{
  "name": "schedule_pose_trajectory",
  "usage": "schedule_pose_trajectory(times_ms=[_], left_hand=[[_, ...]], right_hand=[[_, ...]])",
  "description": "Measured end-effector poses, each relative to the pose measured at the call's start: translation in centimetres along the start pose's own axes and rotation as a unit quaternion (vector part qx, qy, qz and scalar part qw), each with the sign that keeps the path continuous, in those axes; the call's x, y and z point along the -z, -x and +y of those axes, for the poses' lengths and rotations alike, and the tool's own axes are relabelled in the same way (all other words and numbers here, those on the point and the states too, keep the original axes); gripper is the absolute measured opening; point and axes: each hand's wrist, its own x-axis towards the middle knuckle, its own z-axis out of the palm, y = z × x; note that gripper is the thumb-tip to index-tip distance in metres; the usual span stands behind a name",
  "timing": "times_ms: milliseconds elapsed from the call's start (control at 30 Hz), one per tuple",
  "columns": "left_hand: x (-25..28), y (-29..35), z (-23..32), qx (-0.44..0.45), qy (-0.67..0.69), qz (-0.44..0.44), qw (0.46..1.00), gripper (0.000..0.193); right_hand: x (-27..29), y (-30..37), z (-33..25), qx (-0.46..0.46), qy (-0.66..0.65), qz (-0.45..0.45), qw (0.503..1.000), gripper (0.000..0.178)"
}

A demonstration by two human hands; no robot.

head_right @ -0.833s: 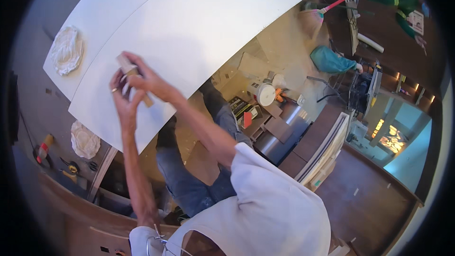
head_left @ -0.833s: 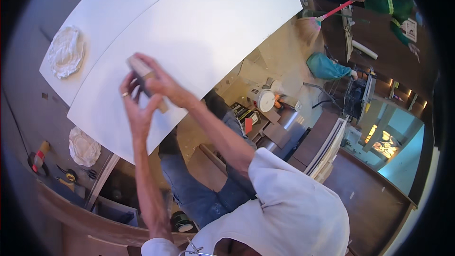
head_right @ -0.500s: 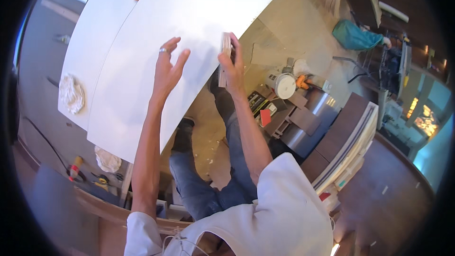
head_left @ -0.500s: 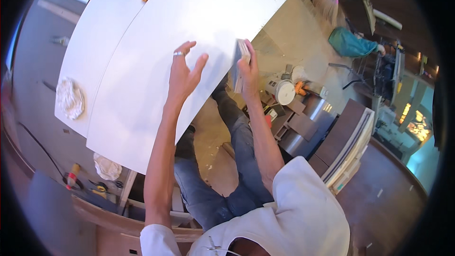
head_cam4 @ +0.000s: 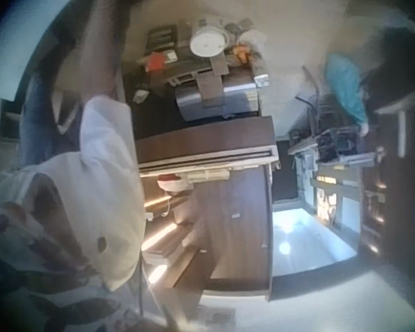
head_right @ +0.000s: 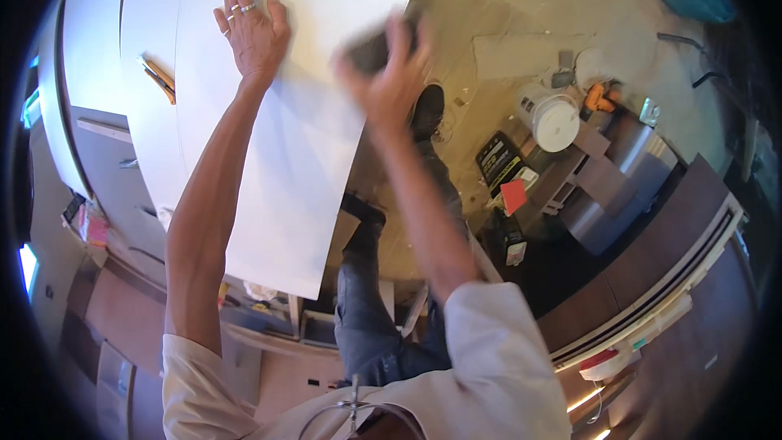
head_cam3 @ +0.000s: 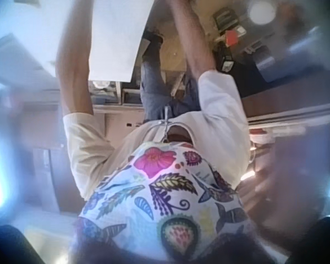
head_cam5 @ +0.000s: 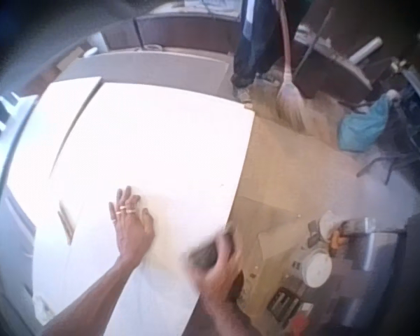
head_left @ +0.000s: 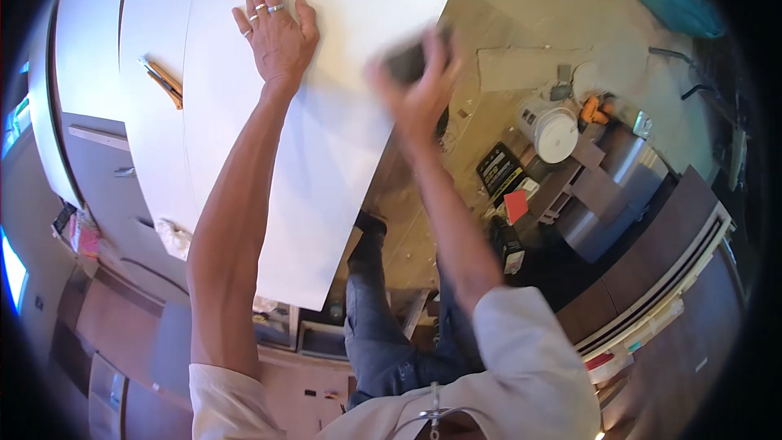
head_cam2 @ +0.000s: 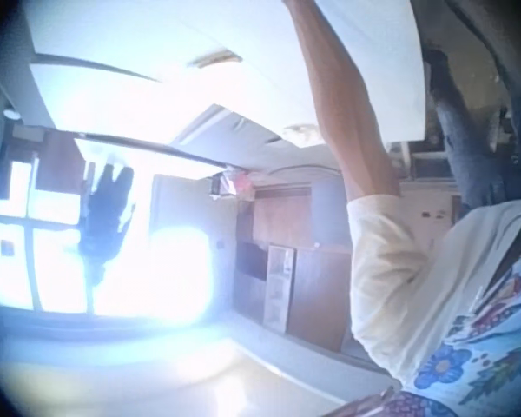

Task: The person smooths the edges of a white board with a metal file, then sands the surface with a sanding block. They flip the board to reveal a wood-grain side, trim the edge with scissors, and sand it again. Finally, they cut a curved strip of material and wipe the board with a cloth.

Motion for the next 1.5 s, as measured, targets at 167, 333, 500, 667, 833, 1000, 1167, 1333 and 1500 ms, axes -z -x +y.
schedule_pose_trajectory(times_ms=[167, 333, 500, 667, 833, 1000, 1167, 1333, 1500], left_hand=[[0.5, -0.9, 1.9, -0.007, 0.007, -0.020, 1.000, 0.044], [0.7, -0.5, 1.3, 0.010, 0.007, -0.024, 1.000, 0.041], [1.6, -0.1, 1.1, 0.020, -0.006, -0.044, 0.999, 0.042], [1.1, -1.2, 1.4, 0.003, -0.004, -0.061, 0.998, 0.045], [1.4, -0.6, 1.1, 0.011, -0.001, -0.070, 0.998, 0.047], [1.7, -0.8, 0.9, 0.012, 0.009, -0.067, 0.998, 0.047], [1.4, -1.7, 1.3, 0.003, 0.017, -0.067, 0.998, 0.047], [1.5, -1.1, 0.6, 0.019, 0.023, -0.067, 0.997, 0.047], [1.3, -1.6, 1.1, 0.006, 0.026, -0.073, 0.997, 0.051]], right_hand=[[0.8, -22.5, 0.0, -0.017, 0.174, -0.006, 0.985, 0.083], [0.6, -5.0, 0.7, -0.023, 0.092, 0.012, 0.995, 0.089], [0.7, -2.1, 0.4, -0.042, 0.102, -0.011, 0.994, 0.095], [-1.5, -31.8, 1.3, -0.005, 0.175, 0.048, 0.983, 0.095], [-1.9, -24.0, 2.0, -0.009, 0.172, 0.022, 0.985, 0.096], [-1.9, -23.4, 2.3, -0.017, 0.159, 0.036, 0.986, 0.098], [-0.8, -40.4, 1.3, -0.093, 0.151, -0.007, 0.984, 0.101], [-2.6, -26.9, 2.8, 0.010, 0.164, 0.031, 0.986, 0.101], [-2.2, -40.2, 3.3, -0.035, 0.165, 0.048, 0.985, 0.098]])
